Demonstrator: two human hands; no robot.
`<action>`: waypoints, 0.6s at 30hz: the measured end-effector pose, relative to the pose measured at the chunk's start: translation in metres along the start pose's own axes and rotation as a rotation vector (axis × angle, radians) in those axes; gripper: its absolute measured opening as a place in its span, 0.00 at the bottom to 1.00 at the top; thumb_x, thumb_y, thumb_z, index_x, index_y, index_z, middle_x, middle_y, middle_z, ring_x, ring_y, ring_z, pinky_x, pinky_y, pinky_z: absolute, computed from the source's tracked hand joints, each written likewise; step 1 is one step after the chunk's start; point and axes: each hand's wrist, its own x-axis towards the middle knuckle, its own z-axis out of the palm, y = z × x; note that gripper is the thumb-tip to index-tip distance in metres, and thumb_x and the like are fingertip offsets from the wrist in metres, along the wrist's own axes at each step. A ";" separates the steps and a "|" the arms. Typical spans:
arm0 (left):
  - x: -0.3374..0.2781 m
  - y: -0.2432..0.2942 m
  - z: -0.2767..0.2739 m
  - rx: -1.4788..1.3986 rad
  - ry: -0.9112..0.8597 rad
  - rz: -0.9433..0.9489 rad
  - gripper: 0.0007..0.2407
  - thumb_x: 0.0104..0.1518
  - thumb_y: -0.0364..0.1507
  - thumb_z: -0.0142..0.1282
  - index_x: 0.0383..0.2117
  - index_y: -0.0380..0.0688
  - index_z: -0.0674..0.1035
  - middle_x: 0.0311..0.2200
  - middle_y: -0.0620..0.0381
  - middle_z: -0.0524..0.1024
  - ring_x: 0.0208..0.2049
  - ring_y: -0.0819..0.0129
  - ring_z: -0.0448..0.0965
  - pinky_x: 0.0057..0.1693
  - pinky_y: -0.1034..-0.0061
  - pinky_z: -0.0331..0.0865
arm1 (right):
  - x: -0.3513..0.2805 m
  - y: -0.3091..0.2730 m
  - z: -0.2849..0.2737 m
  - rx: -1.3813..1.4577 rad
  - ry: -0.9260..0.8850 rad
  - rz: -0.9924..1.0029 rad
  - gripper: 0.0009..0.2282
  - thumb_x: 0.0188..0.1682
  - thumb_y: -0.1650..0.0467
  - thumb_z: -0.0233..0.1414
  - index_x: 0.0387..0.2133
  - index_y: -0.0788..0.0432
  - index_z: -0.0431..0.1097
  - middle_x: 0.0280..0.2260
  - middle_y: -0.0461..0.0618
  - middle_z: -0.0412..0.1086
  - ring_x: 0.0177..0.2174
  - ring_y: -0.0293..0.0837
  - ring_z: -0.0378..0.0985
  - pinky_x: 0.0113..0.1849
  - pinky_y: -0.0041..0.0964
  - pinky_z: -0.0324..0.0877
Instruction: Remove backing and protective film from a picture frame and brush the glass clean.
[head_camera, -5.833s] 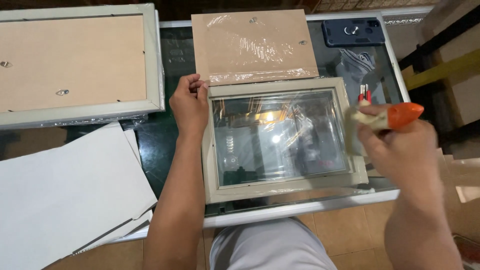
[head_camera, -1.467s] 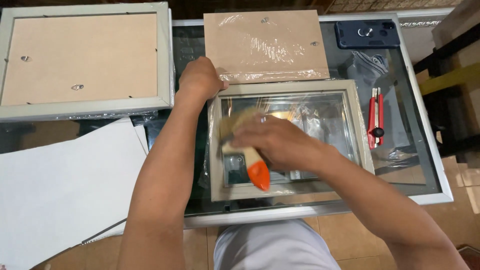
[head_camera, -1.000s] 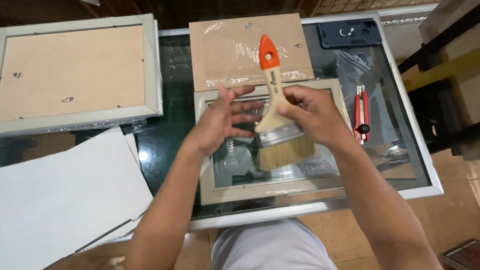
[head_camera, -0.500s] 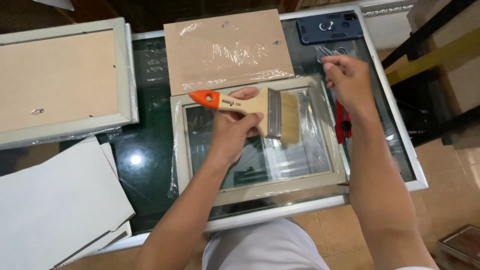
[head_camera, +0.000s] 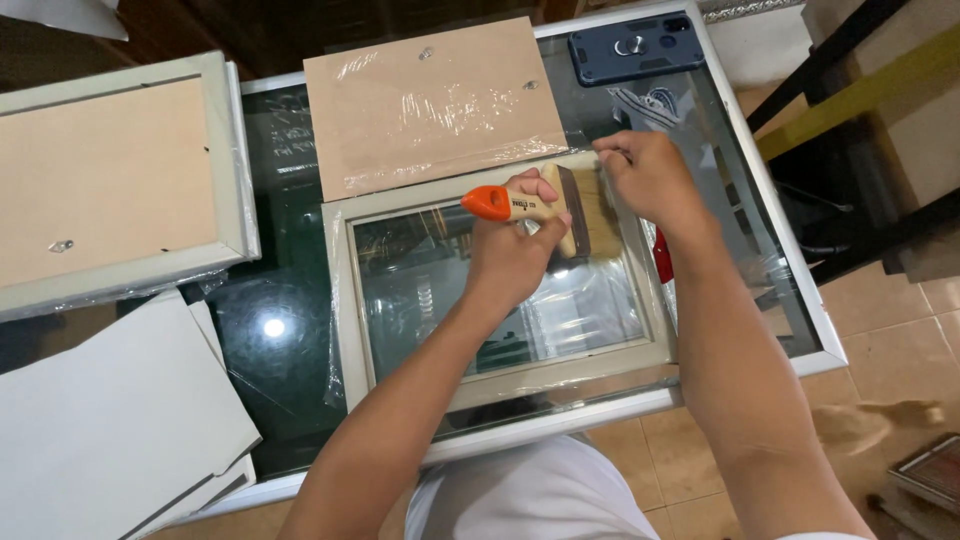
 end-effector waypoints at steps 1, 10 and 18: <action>-0.002 0.001 -0.003 0.064 0.025 0.033 0.09 0.52 0.26 0.64 0.37 0.47 0.78 0.62 0.42 0.68 0.62 0.39 0.70 0.61 0.58 0.73 | 0.000 -0.002 0.000 -0.010 0.005 0.009 0.11 0.53 0.73 0.51 0.45 0.54 0.80 0.30 0.57 0.78 0.34 0.57 0.80 0.38 0.47 0.72; -0.039 0.031 -0.100 0.361 0.143 0.062 0.08 0.53 0.24 0.61 0.37 0.49 0.76 0.56 0.37 0.74 0.59 0.38 0.73 0.61 0.56 0.70 | 0.003 0.004 0.002 -0.111 -0.004 0.027 0.11 0.51 0.72 0.58 0.46 0.49 0.81 0.18 0.49 0.67 0.23 0.51 0.73 0.29 0.43 0.68; -0.089 0.098 -0.149 0.718 0.263 0.190 0.11 0.51 0.13 0.56 0.36 0.42 0.79 0.42 0.27 0.79 0.53 0.26 0.75 0.53 0.46 0.72 | -0.008 -0.024 -0.010 -0.066 -0.065 0.057 0.12 0.54 0.74 0.53 0.50 0.57 0.77 0.17 0.48 0.66 0.20 0.45 0.69 0.26 0.38 0.64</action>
